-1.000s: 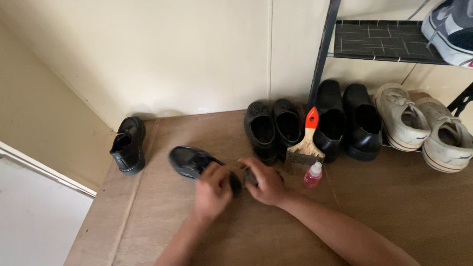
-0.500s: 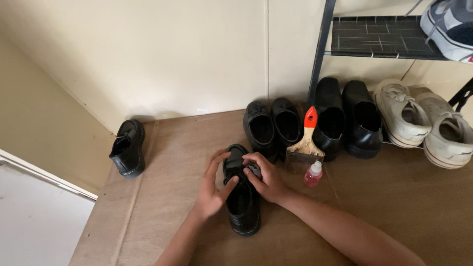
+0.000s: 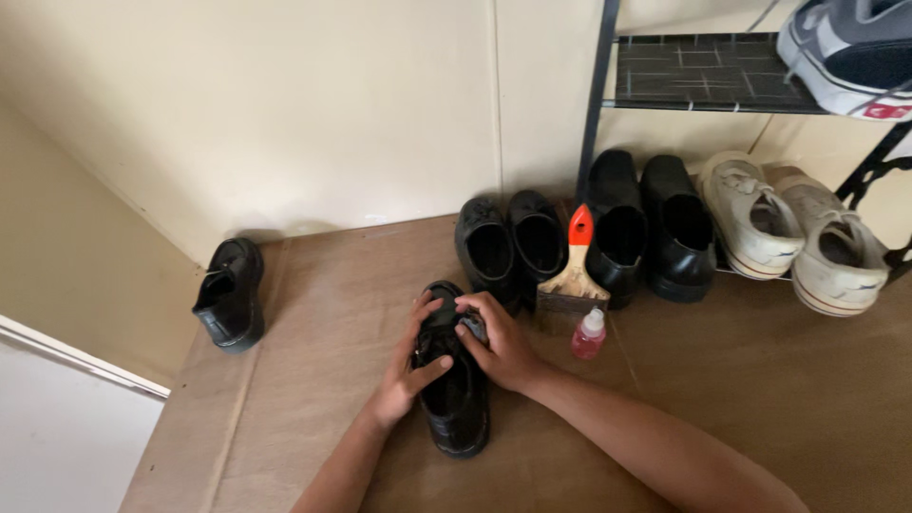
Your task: The person cleans a black leather shoe using a brush and a small bottle of liquid. They apply the liquid and scrub the shoe's surface, then set the shoe down next to other shoes.
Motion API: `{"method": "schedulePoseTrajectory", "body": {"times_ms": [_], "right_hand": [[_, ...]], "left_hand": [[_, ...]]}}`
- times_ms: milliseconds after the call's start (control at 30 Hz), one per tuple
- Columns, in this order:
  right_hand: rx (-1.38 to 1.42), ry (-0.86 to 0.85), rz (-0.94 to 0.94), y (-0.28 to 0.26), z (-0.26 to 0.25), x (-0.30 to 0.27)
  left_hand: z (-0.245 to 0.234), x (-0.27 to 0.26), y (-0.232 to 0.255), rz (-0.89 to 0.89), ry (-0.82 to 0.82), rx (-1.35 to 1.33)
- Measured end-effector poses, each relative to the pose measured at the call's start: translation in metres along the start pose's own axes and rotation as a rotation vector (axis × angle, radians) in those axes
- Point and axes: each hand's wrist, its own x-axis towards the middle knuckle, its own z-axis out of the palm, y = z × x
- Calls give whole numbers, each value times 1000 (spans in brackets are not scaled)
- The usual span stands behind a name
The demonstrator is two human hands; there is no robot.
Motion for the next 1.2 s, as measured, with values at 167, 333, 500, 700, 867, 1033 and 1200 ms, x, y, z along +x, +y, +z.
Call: {"method": "schedulePoseTrajectory", "body": {"times_ms": [167,333,500,700,867,1033,1200], "right_hand": [[-5,-10,15,-1,-1,-2],[-42,11,-48,-2,0,-2],[-42,5,-97,2,-1,-3],[-56,-20,-65,-2,-3,-3],[-63,-38,-47,1,-2,-3],[30,-58,-5,0,-3,-3],[217,-116,116,-2,-6,-10]], "left_hand": [[2,-3,5,-54,-3,-31],[3,-4,11,-36,-19,-108],[1,-3,4,-8,-29,-76],[3,-3,-2,-2,0,-70],[2,-5,-8,19,14,-11],[5,-2,-11,18,51,1],[11,-7,-4,-29,118,-71]]}}
